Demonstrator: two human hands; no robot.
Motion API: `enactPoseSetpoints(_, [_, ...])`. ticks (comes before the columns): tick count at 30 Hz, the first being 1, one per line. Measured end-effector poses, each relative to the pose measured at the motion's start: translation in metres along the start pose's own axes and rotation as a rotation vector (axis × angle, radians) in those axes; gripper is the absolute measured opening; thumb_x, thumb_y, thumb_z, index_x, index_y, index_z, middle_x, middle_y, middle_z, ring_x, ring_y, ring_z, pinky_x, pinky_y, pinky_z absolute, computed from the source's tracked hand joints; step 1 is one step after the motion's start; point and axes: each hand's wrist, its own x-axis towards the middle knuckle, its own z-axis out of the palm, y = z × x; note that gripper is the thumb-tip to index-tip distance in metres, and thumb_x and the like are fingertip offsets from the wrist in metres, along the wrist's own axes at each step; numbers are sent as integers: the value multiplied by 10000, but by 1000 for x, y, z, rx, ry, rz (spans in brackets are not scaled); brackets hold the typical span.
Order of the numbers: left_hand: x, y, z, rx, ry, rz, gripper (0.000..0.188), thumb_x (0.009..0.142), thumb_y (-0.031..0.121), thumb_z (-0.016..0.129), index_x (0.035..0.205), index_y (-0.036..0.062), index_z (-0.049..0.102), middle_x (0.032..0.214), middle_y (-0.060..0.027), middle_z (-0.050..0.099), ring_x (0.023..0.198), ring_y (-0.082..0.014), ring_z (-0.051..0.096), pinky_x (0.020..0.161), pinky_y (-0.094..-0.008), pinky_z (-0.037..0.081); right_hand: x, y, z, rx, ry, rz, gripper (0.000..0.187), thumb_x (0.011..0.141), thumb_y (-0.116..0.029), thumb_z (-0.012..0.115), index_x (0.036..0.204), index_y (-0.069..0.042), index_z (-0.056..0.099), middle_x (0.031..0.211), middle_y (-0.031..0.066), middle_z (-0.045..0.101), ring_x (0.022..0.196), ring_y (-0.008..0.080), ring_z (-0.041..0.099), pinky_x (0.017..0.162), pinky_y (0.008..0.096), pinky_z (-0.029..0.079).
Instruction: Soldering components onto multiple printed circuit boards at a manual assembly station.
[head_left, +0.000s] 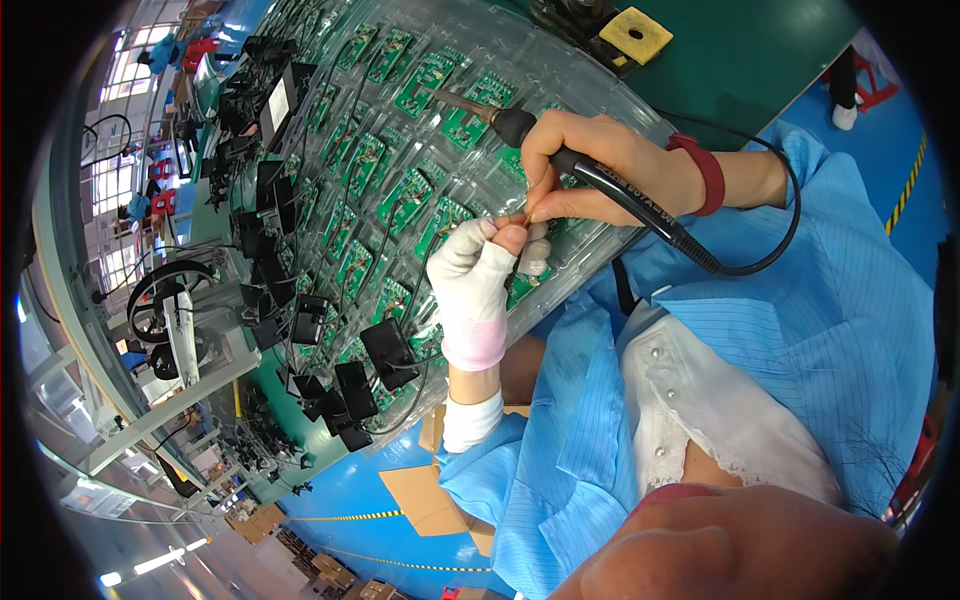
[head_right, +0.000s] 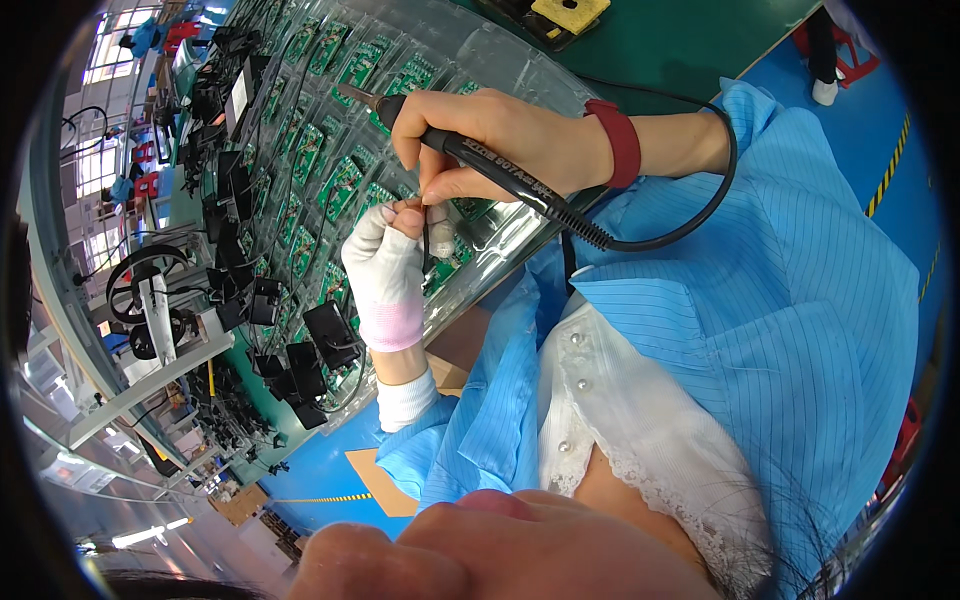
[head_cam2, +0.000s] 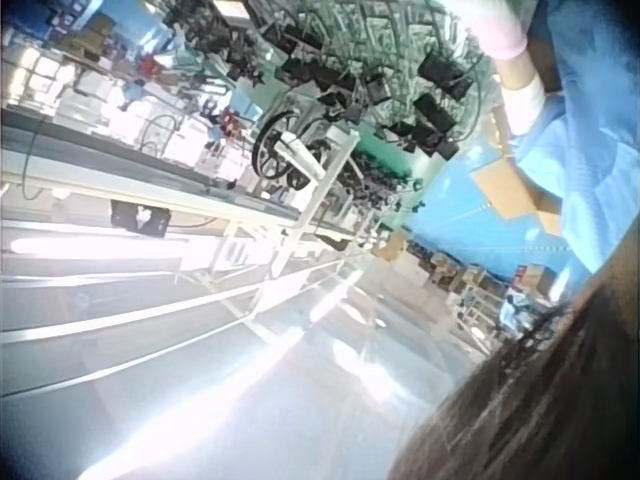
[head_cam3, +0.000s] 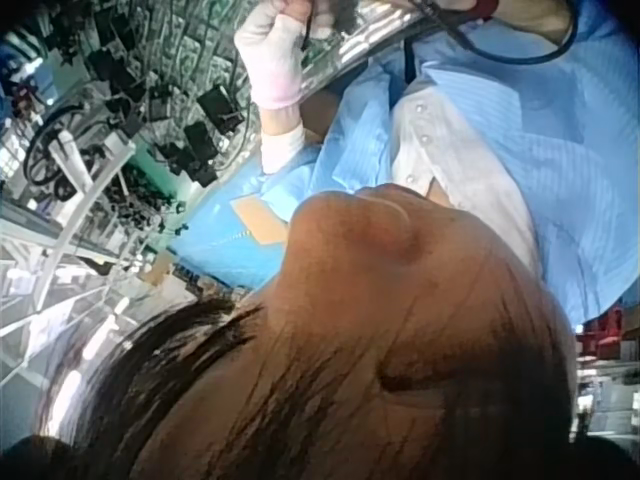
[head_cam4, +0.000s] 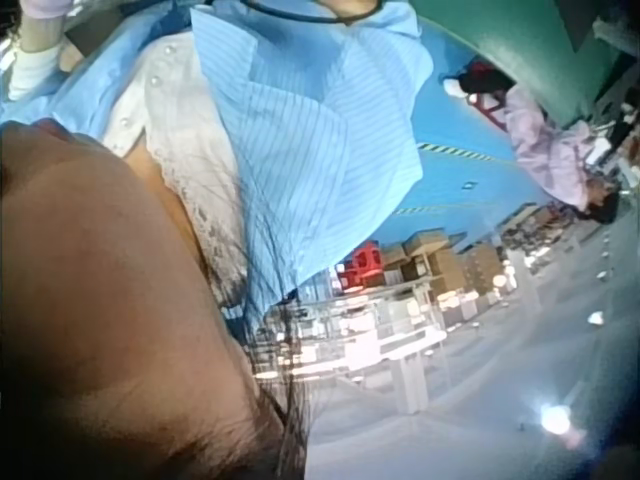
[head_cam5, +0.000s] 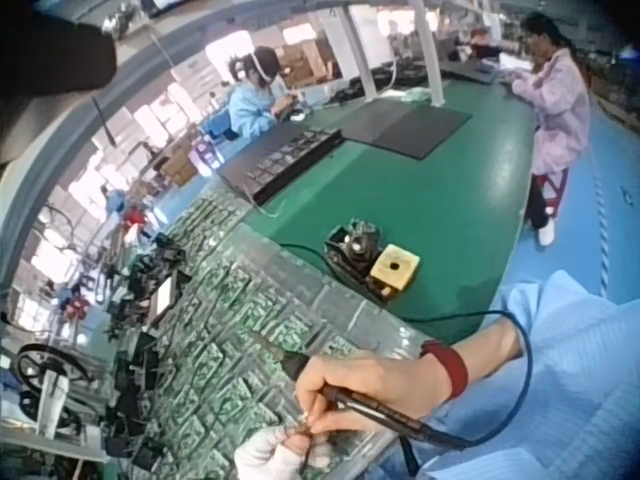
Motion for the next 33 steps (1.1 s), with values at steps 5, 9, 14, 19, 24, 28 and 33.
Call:
enactPoseSetpoints(5, [-1,3,0,59,-66,-36,104,865,30,579,935,-47,575,808,-132,629,623,-154,560,604,-236,476,0,-1,1,24,-6,20,330,709,63,704,927,-38,478,804,64,602,691,142,625,628,223,486])
enactPoseSetpoints(9, [3,-3,8,-27,-5,38,104,882,40,555,946,-41,552,804,-126,614,613,-154,554,600,-245,477,0,1,2,-5,36,-4,327,703,65,709,915,-43,485,794,61,606,678,152,622,617,227,481])
enactPoseSetpoints(14, [-1,-3,13,-87,108,60,104,899,57,527,967,-21,530,795,-110,591,574,-152,541,580,-246,466,0,-2,0,-97,4,-141,315,696,58,719,887,-57,497,791,60,626,667,170,619,613,244,469])
enactPoseSetpoints(19, [-26,25,-1,74,87,38,122,891,104,530,975,16,539,757,-89,583,474,-133,492,515,-228,422,1,2,9,-78,-54,-293,296,695,48,726,854,-72,508,794,64,649,658,188,616,619,266,457])
enactPoseSetpoints(24, [-63,115,-42,574,320,563,175,883,128,471,938,25,600,681,29,504,423,-8,294,396,-153,206,0,8,5,-72,-66,-266,285,697,28,734,827,-78,505,798,68,665,646,192,610,626,272,454])
enactPoseSetpoints(28, [-109,210,-73,1701,1196,1043,158,872,35,522,980,10,636,647,-4,584,443,-51,316,405,-158,228,6,1,3,-87,-65,-246,261,710,6,733,835,-75,519,788,62,664,644,186,609,637,271,451])
enactPoseSetpoints(33, [-123,223,-61,1106,1067,1412,136,823,-1,554,915,11,653,794,-61,682,440,-21,319,395,-152,252,6,4,0,-77,-48,-196,228,741,-62,720,894,-55,551,777,55,655,627,171,588,646,267,438])
